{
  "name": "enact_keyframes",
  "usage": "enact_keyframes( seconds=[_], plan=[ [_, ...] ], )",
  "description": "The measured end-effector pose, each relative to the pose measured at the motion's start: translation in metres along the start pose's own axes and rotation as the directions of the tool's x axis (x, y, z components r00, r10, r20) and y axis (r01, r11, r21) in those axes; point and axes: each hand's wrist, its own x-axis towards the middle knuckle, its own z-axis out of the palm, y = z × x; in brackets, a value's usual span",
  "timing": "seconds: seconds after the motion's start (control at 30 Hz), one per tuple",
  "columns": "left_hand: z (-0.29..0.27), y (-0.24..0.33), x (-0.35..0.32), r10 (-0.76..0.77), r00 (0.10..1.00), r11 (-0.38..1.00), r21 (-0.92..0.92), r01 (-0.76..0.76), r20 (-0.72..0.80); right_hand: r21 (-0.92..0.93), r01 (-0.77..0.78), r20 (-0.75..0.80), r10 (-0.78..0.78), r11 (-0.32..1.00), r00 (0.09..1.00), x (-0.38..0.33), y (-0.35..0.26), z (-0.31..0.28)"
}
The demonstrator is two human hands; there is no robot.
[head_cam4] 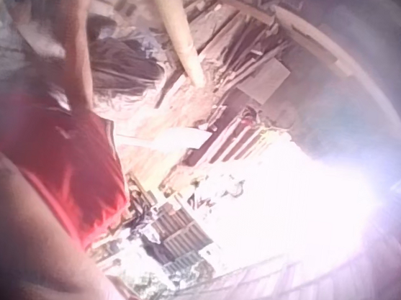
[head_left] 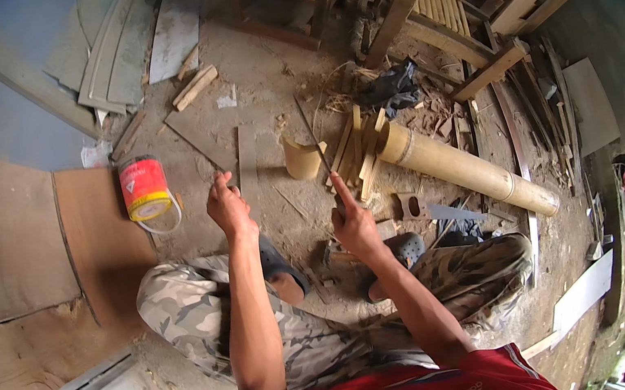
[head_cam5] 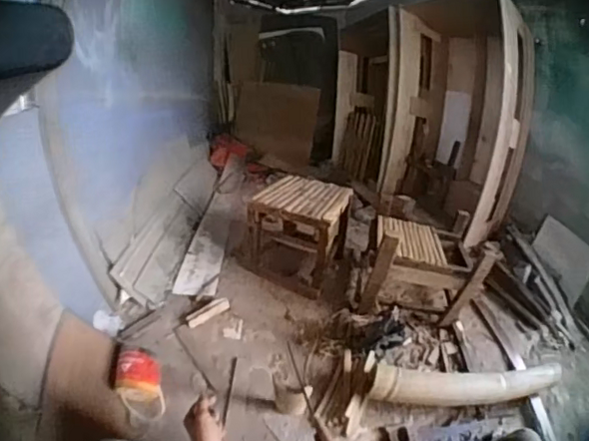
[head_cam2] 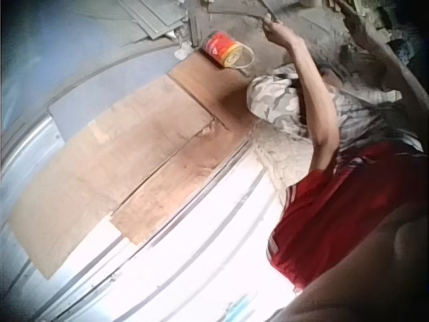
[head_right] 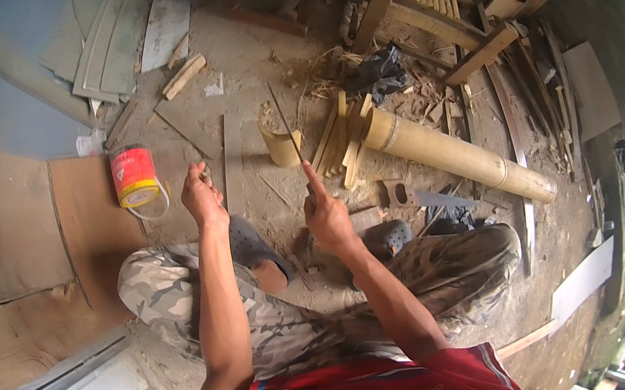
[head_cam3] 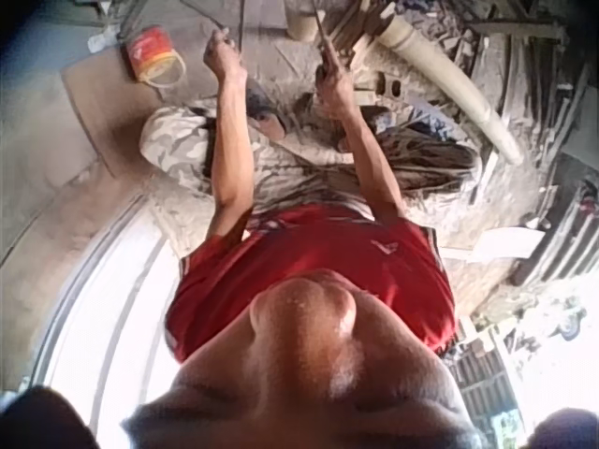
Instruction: The person sits on the floor and uses a knife to split bamboo strips into thinner pieces. They repeatedly hold the bamboo, cut it, and place the resulting strips on the floor.
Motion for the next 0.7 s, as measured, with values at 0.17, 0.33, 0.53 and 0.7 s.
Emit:
enact_keyframes(
  seconds=[0.17,0.33,0.53,0.7],
  plan=[
    [0.005,-0.005,-0.001,0.014,0.999,0.999,0.039,-0.015,0.031,0.051,-0.014,-0.012,0.015,0.999,1.0,0.022,0.007,-0.028],
    [-0.001,-0.007,0.002,0.015,0.999,0.999,0.047,-0.017,0.032,0.101,0.028,-0.091,-0.018,0.995,0.996,-0.009,-0.045,-0.071],
    [0.0,-0.001,0.004,0.008,1.0,0.999,0.038,-0.008,0.003,0.165,0.058,-0.069,-0.047,0.984,0.997,-0.026,-0.076,-0.074],
    [0.004,-0.005,-0.001,0.016,1.0,0.999,0.033,-0.017,0.027,0.068,-0.035,0.08,0.029,0.997,0.996,-0.005,0.011,0.003]
  ],
)
